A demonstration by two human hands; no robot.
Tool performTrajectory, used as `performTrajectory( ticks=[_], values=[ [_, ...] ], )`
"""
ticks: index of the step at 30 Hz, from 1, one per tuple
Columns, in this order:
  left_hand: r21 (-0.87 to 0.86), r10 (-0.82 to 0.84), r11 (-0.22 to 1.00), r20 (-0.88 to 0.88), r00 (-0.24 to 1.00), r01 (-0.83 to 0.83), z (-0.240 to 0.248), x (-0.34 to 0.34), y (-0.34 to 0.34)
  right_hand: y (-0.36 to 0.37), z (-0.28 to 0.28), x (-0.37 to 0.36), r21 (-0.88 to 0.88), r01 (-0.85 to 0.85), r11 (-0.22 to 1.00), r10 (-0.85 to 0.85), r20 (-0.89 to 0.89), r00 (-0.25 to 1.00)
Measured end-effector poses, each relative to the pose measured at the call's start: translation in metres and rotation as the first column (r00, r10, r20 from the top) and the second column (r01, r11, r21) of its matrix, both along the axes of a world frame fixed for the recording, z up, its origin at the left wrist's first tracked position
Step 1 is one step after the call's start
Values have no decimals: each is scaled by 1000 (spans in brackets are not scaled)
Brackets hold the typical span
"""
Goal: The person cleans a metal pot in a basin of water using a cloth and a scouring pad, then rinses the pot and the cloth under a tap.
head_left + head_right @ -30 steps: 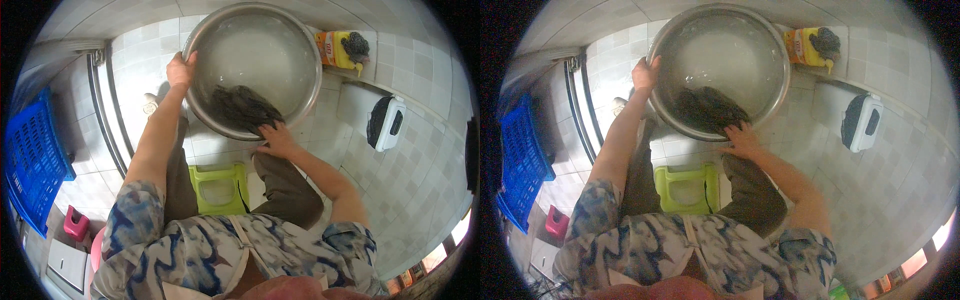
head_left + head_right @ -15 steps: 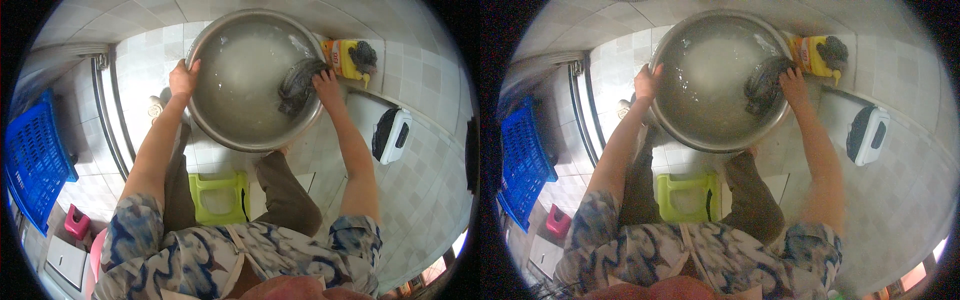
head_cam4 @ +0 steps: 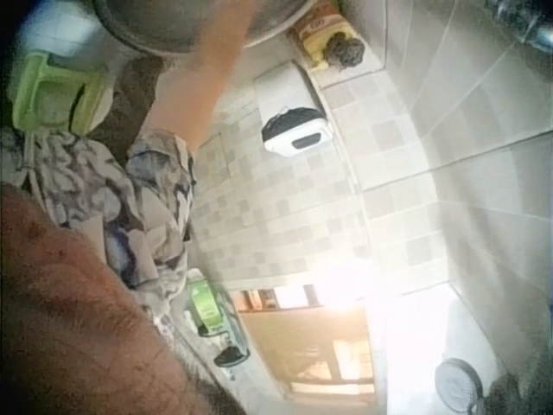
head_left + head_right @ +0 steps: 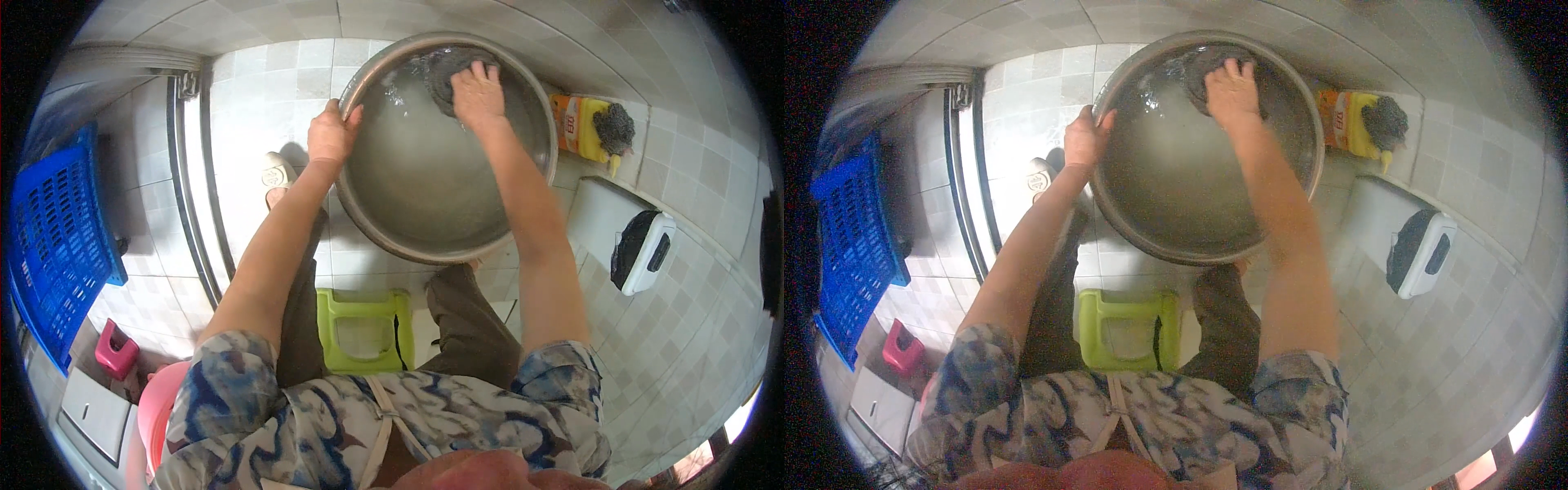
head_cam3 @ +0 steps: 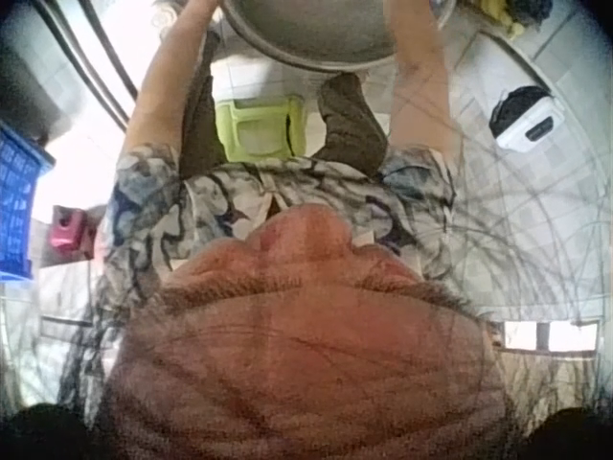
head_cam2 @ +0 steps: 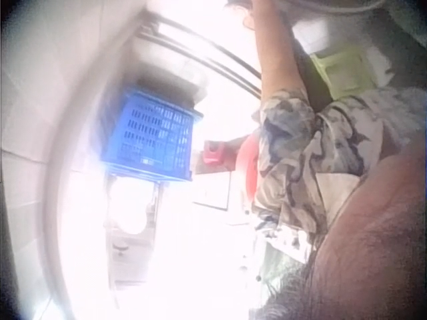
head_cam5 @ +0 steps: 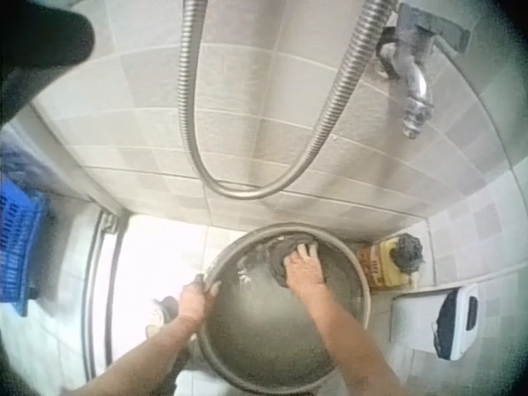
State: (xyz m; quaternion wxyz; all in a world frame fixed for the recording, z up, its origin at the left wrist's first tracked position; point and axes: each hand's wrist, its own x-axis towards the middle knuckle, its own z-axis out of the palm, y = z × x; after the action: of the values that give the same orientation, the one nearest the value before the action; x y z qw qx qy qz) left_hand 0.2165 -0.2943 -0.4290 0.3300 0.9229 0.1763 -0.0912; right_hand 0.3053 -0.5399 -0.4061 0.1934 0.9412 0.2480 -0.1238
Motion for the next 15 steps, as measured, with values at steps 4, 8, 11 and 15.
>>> performTrajectory(
  ticks=[4,8,11,15],
  values=[
    [20,3,1000,-4,1000,-3,1,1,-3,45,-3,-7,124,-11,992,15,-37,999],
    [40,0,999,-18,1000,1,2,2,-5,73,-7,-23,202,-71,977,78,-30,996],
    [70,-1,998,-50,999,5,4,2,-1,72,-8,-26,280,-104,954,129,-71,989],
    [111,-55,992,-35,998,59,-1,3,-5,23,-23,-8,296,-179,938,193,-18,981]
  ],
)
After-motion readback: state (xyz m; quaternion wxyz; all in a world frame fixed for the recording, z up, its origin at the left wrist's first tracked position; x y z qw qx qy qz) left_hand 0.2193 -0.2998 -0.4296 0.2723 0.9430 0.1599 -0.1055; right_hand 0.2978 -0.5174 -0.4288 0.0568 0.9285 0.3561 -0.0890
